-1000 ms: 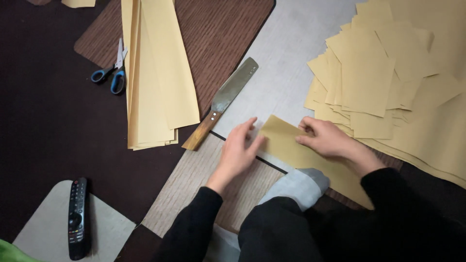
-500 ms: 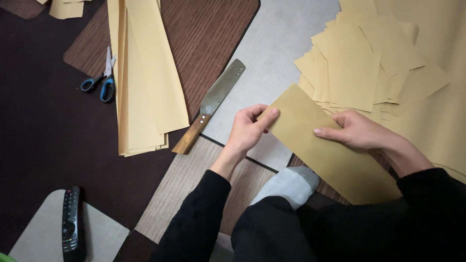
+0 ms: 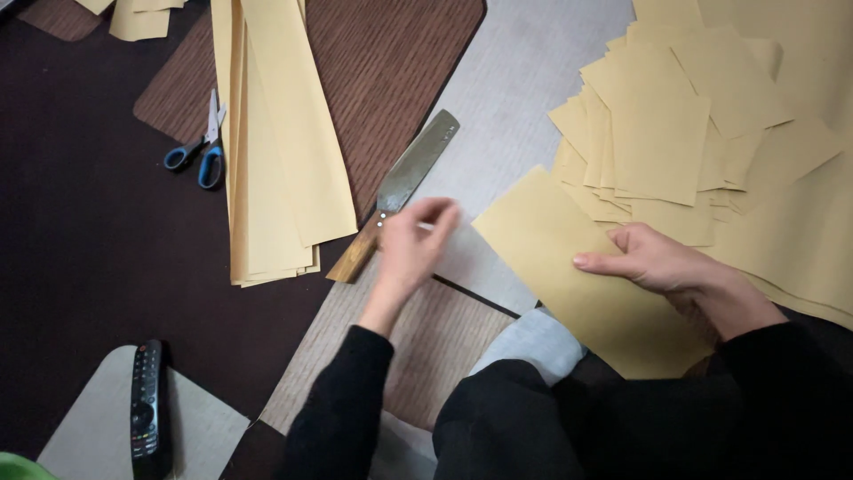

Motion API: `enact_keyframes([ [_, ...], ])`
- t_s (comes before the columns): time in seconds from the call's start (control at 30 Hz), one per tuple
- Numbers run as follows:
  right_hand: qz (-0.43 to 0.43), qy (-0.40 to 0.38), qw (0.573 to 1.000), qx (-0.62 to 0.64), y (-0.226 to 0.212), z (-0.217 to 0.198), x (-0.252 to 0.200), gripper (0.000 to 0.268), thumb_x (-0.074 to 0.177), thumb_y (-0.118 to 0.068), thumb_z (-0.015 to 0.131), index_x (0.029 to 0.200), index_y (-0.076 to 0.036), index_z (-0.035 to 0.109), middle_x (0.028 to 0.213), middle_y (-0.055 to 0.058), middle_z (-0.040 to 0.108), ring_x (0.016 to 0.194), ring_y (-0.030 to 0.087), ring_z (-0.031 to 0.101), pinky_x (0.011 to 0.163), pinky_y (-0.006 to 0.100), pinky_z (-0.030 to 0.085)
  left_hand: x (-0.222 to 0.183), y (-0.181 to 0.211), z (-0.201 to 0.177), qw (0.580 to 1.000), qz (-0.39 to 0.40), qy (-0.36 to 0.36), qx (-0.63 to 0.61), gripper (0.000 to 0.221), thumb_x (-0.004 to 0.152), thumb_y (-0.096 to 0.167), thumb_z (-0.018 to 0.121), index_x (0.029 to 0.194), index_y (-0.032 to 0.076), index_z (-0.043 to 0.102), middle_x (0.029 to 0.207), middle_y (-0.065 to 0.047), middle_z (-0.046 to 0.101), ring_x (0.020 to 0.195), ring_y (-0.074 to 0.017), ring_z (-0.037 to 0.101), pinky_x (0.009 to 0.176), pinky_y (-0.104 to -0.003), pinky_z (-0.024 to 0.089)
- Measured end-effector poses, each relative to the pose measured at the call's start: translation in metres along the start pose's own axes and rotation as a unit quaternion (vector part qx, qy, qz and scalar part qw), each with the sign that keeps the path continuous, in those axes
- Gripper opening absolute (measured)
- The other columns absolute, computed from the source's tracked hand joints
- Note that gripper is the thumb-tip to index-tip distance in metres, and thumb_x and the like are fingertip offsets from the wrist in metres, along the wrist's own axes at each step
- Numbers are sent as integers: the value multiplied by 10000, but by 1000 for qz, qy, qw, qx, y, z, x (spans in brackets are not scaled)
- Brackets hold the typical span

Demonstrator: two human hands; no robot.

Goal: Cutting long strips of yellow paper into smaller rectangles using a large knife and folding them in half

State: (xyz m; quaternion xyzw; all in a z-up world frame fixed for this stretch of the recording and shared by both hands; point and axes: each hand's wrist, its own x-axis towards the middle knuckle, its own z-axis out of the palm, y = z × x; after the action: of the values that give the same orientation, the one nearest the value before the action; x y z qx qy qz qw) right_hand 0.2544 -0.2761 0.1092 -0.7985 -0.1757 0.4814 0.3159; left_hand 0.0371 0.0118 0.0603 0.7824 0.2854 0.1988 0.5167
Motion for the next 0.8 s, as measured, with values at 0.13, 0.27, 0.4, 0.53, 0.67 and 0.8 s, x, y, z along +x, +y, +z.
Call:
enact_keyframes([
  [0.13,67,33,995,61,-8,-1,-8,505,952,-362,956,802,-42,596,698,43,555,580,188,555,485,357,364,-9,-35,-47,953,90,91,276,340,1080,352,726,1335,146,814,1245,-108,798,1194,-330,705,977,-497,576],
  [0.27,94,6,980,174,-24,3,-17,340,1010,-193,827,1125,125,799,986,273,849,792,365,765,639,462,574,-14,-71,-57,898,56,63,431,506,1029,387,754,1447,110,682,1207,-148,712,1101,-400,638,894,-546,553],
  [0.4,89,-20,974,205,-19,-2,-16,369,1027,-155,768,1234,149,794,1106,308,862,890,406,786,733,501,604,-11,-80,-51,875,52,53,478,636,973,243,778,1566,100,595,1214,-161,675,1096,-404,641,856,-550,562],
  [0.53,80,-37,977,194,3,-21,-6,375,1009,-186,799,1131,169,803,1014,310,868,813,397,789,674,492,608,-13,-64,-51,888,62,71,450,634,956,166,749,1566,89,595,1162,-197,654,1002,-429,644,897,-547,537],
  [0.67,45,-58,969,237,37,-39,8,320,1048,-179,766,1090,137,789,1023,273,849,828,367,779,698,474,596,-24,-17,-67,950,-82,-1,300,642,1070,235,637,1684,154,469,1293,-173,577,930,-424,748,797,-636,622],
  [0.8,22,-74,966,247,54,-49,16,344,1079,-191,765,1011,143,809,967,234,858,780,322,782,662,437,592,-36,22,-85,957,-173,-23,230,709,973,618,758,1580,268,652,1260,-7,649,1087,-264,772,914,-509,639],
])
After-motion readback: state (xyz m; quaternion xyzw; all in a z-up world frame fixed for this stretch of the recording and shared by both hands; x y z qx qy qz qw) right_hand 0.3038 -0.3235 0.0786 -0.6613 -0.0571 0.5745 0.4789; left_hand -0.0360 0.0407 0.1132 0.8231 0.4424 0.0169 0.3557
